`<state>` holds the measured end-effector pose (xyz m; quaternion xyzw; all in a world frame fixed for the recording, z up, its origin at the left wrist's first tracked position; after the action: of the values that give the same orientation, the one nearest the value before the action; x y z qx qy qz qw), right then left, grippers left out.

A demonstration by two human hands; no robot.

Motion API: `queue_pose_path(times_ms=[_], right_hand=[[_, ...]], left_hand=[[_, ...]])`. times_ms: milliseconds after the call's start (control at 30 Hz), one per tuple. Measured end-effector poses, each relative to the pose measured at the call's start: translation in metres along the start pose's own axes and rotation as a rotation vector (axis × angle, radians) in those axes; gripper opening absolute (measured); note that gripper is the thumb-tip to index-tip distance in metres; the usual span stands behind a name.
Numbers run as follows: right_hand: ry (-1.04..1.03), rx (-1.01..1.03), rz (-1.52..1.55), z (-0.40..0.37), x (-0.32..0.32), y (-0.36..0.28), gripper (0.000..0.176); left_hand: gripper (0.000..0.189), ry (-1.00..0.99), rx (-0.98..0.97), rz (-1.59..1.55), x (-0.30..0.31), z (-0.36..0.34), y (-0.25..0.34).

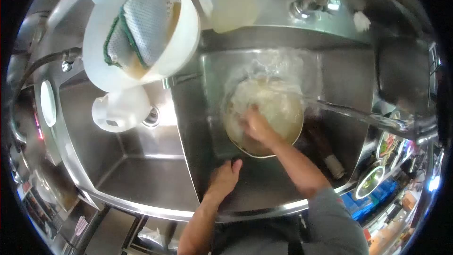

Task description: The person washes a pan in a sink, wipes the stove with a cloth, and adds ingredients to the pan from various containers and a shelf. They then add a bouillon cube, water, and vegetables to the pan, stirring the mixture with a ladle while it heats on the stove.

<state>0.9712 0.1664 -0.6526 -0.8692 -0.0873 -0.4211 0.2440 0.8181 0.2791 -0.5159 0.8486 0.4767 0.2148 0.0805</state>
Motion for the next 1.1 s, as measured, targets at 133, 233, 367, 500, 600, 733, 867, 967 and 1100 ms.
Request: queue_pose_path(times_ms=[133,233,367,500,600,733,867,967,1100], right_hand=[[-0.212,-0.096,0.19,-0.064,-0.002,0.058,0.033],[0.0,0.048,0.234,-0.025,0.039,0.062,0.03],[0.032,0.037,0.252,0.004,0.017,-0.012,0.029],[-0.095,0.062,0.187,-0.076,0.005,0.025,0.028],[-0.214,-0.068,-0.152,-0.038,0.001,0.103,0.019],[-0.135,-0.152,0.006,-0.014,0.039,0.105,0.021],[-0.239,-0.035,0.035,-0.076,-0.002,0.075,0.029],[-0.249,0.144,0.472,-0.084,-0.03,0.023,0.029],[0.044,0.206,0.581,0.014,0.044,-0.03,0.022]], left_hand=[[0.064,-0.015,-0.005,0.042,-0.001,-0.004,-0.003],[0.062,0.001,-0.073,0.117,-0.003,0.0,-0.003],[0.056,0.124,-0.083,0.115,-0.004,0.003,-0.005],[0.053,0.148,-0.112,0.189,0.005,-0.005,0.004],[0.053,0.172,-0.178,0.207,0.008,-0.01,0.009],[0.055,0.174,-0.108,0.235,0.003,-0.006,0.002],[0.058,0.121,-0.075,0.202,0.004,0.001,-0.001],[0.061,-0.02,-0.056,0.133,-0.008,0.007,-0.003],[0.066,-0.122,-0.053,0.029,-0.015,0.003,-0.003]])
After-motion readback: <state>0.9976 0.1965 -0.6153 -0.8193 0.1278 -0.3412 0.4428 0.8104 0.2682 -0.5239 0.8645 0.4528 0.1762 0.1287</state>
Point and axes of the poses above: each hand's wrist, its own z-axis towards the middle knuckle, its own x-axis out of the back of the hand, y = z × x, the point moved 10 cm from there along z, towards the middle knuckle, and after that the axes turned 5 degrees about -z, right-handed, at the moved point
